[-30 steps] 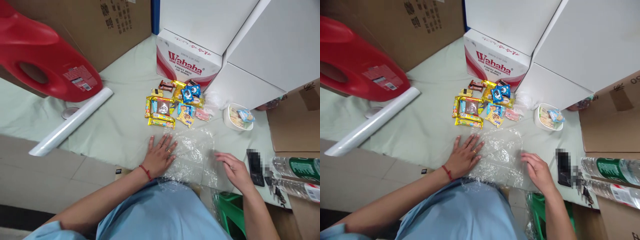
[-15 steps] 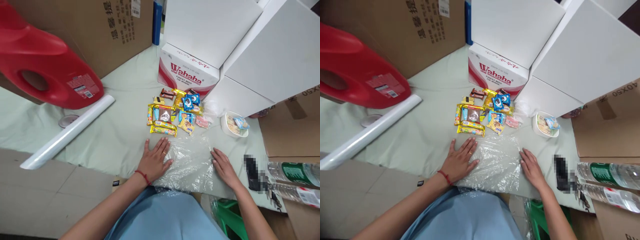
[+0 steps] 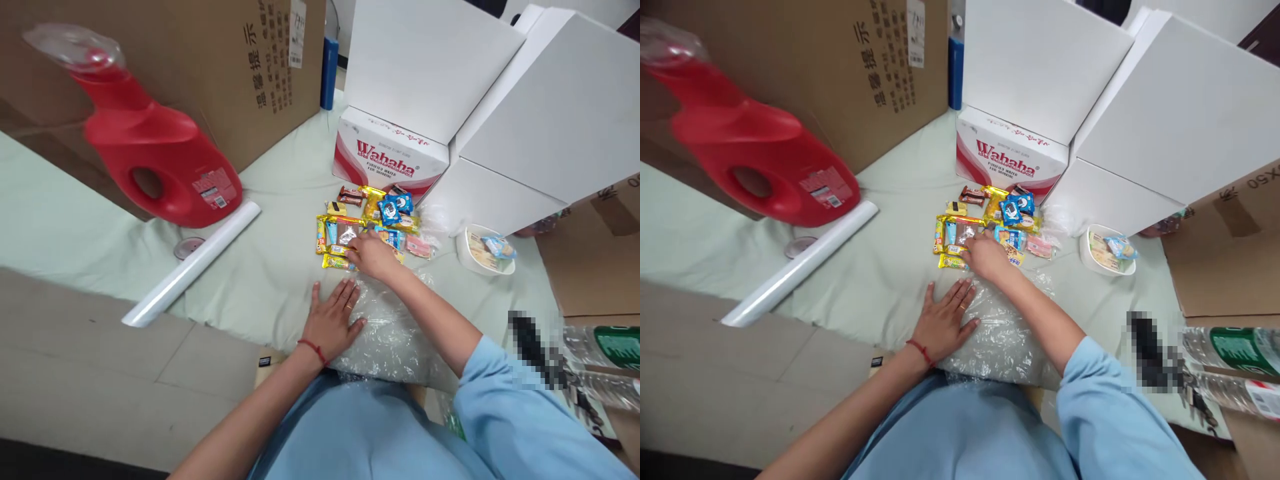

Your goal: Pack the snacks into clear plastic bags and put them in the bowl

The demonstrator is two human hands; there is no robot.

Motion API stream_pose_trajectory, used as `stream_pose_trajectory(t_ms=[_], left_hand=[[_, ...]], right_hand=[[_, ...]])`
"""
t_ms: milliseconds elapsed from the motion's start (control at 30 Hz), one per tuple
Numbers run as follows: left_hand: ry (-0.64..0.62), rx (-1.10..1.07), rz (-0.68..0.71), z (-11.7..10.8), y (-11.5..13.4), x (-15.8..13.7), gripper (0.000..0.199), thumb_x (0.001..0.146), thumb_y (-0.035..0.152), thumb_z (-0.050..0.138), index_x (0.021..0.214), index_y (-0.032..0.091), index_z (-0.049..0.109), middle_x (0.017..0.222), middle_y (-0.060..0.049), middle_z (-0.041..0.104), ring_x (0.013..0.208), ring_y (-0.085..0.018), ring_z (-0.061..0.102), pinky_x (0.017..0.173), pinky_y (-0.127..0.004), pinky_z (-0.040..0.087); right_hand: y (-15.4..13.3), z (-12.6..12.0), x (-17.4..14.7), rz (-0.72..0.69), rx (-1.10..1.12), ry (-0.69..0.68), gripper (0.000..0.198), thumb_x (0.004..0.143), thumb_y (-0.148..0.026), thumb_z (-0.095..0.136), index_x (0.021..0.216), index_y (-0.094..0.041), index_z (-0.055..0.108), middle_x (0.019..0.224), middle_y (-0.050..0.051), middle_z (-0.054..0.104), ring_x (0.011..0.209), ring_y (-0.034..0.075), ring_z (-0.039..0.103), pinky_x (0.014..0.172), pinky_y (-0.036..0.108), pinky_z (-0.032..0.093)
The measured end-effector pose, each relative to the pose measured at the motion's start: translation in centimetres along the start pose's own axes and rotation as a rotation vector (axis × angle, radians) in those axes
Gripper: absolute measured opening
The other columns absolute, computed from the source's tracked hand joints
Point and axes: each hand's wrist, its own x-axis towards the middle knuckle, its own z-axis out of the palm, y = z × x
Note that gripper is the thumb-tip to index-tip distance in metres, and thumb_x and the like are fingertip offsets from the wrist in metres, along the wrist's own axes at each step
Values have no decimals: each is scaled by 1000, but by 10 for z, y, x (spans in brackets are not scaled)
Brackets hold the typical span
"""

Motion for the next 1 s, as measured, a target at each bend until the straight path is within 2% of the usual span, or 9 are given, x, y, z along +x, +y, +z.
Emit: stream_pose_trajectory(t_ms=[133, 300, 467, 600, 667, 733, 800, 900, 1000], left_hand=[[-13, 29, -84, 6, 9, -11, 63, 105, 57, 28, 160, 26, 37, 169, -8, 30, 158, -29, 27, 125, -74, 0], [-22, 22, -70, 7, 10, -12, 65, 105, 57, 26, 159, 23, 38, 170, -7, 29, 158, -28, 27, 125, -75, 3], [-13, 10, -72, 4, 10, -11, 65, 105, 57, 26, 160, 24, 36, 169, -6, 30, 158, -28, 25, 126, -74, 4], [-7, 0, -71, 4, 12, -13, 66, 105, 56, 28, 162, 23, 32, 170, -7, 28, 159, -28, 23, 125, -74, 2], [-5, -8, -73, 5, 12, -14, 66, 105, 56, 29, 162, 23, 32, 170, -7, 27, 159, -28, 24, 125, -73, 0], [-5, -9, -74, 5, 11, -12, 65, 105, 55, 29, 162, 23, 32, 170, -8, 27, 159, -28, 25, 125, -74, -1], [-14, 2, -69, 4, 9, -7, 65, 104, 54, 32, 161, 22, 33, 170, -9, 28, 158, -30, 25, 124, -75, -1], [-52, 19, -43, -1, 4, 6, 66, 102, 52, 39, 160, 21, 36, 169, -11, 30, 158, -33, 26, 123, -76, 0], [-85, 30, -22, -5, 0, 17, 66, 101, 50, 42, 160, 20, 37, 169, -13, 30, 157, -32, 29, 124, -73, -1]], right_hand=[[-24, 4, 12, 27, -104, -109, 48, 94, -51, 63, 124, -13, 68, 129, 20, 66, 129, 39, 49, 100, 48, 48], [-39, 8, 16, 82, -123, -173, 51, 86, -27, 68, 134, -13, 60, 136, 21, 63, 132, 37, 48, 102, 50, 47], [-26, -3, 27, 137, -31, -165, 45, 83, -26, 67, 126, -13, 62, 128, 19, 67, 122, 36, 57, 95, 43, 49], [16, -42, 4, 188, 120, 133, 30, 88, -27, 62, 116, -15, 60, 109, 14, 70, 98, 28, 62, 85, 37, 48], [39, -63, -25, 211, 135, 355, 32, 88, -35, 63, 114, -17, 58, 108, 12, 68, 95, 28, 60, 84, 38, 46], [53, -72, -62, 224, 144, 420, 30, 89, -38, 63, 110, -18, 57, 103, 10, 66, 90, 26, 59, 81, 37, 45], [57, -64, -97, 179, 160, 293, 22, 87, -34, 63, 102, -19, 58, 95, 8, 65, 83, 24, 58, 77, 35, 45], [46, -26, -131, 91, 161, -11, 17, 83, -24, 66, 98, -19, 61, 93, 8, 66, 86, 24, 58, 78, 34, 45], [35, 14, -144, 112, 120, -109, 39, 85, -27, 71, 122, -17, 62, 114, 13, 68, 103, 29, 58, 89, 39, 45]])
